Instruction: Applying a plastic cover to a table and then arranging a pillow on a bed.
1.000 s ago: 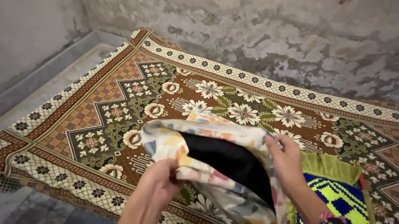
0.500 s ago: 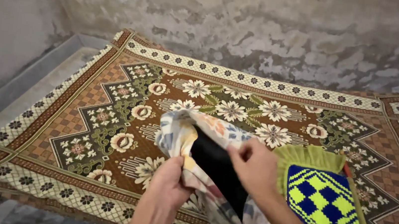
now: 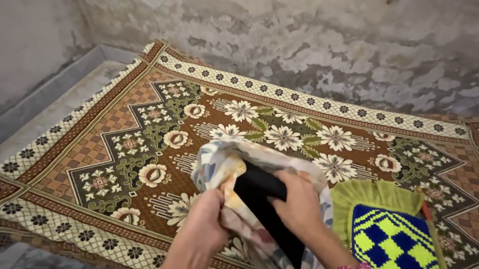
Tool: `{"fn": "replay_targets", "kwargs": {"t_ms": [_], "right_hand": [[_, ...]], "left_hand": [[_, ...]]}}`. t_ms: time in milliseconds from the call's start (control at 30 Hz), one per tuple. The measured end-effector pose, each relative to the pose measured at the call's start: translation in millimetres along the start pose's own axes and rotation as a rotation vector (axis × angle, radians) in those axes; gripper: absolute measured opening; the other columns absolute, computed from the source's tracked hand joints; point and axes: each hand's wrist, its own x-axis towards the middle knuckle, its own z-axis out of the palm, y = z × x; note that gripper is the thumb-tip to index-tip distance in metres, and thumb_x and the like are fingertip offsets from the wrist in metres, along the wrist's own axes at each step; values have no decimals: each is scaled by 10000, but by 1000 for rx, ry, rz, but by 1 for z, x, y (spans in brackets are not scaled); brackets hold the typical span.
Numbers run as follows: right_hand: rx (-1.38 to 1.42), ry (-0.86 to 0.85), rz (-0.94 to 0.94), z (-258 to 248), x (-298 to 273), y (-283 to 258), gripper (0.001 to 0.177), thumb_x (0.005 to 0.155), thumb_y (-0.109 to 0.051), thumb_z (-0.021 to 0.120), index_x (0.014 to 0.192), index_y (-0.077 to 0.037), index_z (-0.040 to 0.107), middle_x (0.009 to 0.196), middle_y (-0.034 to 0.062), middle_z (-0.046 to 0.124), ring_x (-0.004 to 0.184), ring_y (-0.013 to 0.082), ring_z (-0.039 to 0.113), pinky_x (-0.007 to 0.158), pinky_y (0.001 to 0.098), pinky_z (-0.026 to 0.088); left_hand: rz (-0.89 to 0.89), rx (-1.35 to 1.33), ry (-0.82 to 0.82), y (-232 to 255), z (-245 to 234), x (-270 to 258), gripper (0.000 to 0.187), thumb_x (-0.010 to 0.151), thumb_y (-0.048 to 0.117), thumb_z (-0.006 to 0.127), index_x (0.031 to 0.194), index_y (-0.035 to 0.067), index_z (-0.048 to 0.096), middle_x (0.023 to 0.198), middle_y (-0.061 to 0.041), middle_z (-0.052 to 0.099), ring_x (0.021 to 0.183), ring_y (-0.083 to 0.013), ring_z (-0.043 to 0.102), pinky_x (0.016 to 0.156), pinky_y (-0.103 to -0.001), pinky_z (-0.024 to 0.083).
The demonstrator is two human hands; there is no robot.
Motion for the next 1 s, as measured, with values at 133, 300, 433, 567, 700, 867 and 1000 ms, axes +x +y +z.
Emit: {"fn": "replay_targets", "kwargs": {"t_ms": [133, 300, 433, 567, 700, 867, 1000], "right_hand": [[-15, -42, 43, 4, -12, -2, 425, 653, -81, 779, 1075, -106, 734, 1028, 163, 738, 1080, 382, 649, 953, 453, 510], [75, 16, 16, 10, -23, 4, 476, 614, -34, 719, 1086, -93, 722, 1079, 183, 731, 1075, 405, 654, 941, 457, 507], [49, -60, 126, -1, -17, -2, 432, 672, -51, 703, 1097, -118, 730, 1060, 160, 749, 1062, 384, 680, 934, 436, 529], [97, -10, 21, 4, -20, 12, 446, 638, -32, 722, 1078, -99, 741, 1061, 155, 754, 1038, 369, 698, 924, 424, 532], [101, -50, 119, 2, -17, 19, 505, 596, -54, 818, 1091, -119, 740, 1016, 149, 763, 997, 332, 722, 893, 398, 552], [112, -96, 173, 1, -17, 34, 458, 620, -68, 851, 1063, -115, 747, 983, 153, 771, 965, 322, 742, 862, 384, 573], [127, -109, 230, 8, -26, 44, 491, 568, -83, 894, 1031, -107, 734, 995, 126, 767, 959, 306, 742, 865, 385, 564]], "left_hand": [[58, 75, -91, 9, 13, -15, 491, 811, 106, 478, 1258, -6, 650, 1161, -181, 724, 1070, -339, 683, 954, -484, 558], [519, 1181, 640, 22, 40, -25, 1128, 569, 515, 1035, 1352, -21, 425, 1355, -248, 462, 1248, -410, 474, 958, -547, 468], [685, 1304, 385, 40, 46, -37, 810, 708, 300, 869, 1397, 85, 501, 1358, -231, 528, 1113, -415, 607, 897, -514, 518], [721, 1392, 402, 48, 11, 3, 342, 788, 85, 714, 1127, 96, 751, 1031, -225, 755, 966, -369, 740, 876, -443, 575], [839, 1310, 376, 55, -13, 24, 338, 780, -53, 615, 1020, 81, 812, 963, -207, 777, 905, -317, 766, 860, -403, 576], [974, 1224, 333, 55, -39, 48, 303, 795, -70, 569, 1010, 6, 768, 932, -198, 787, 879, -296, 783, 836, -377, 589], [886, 1261, 286, 47, -36, 47, 324, 754, 42, 689, 1072, 23, 751, 962, -173, 791, 886, -263, 779, 827, -354, 584]]}}
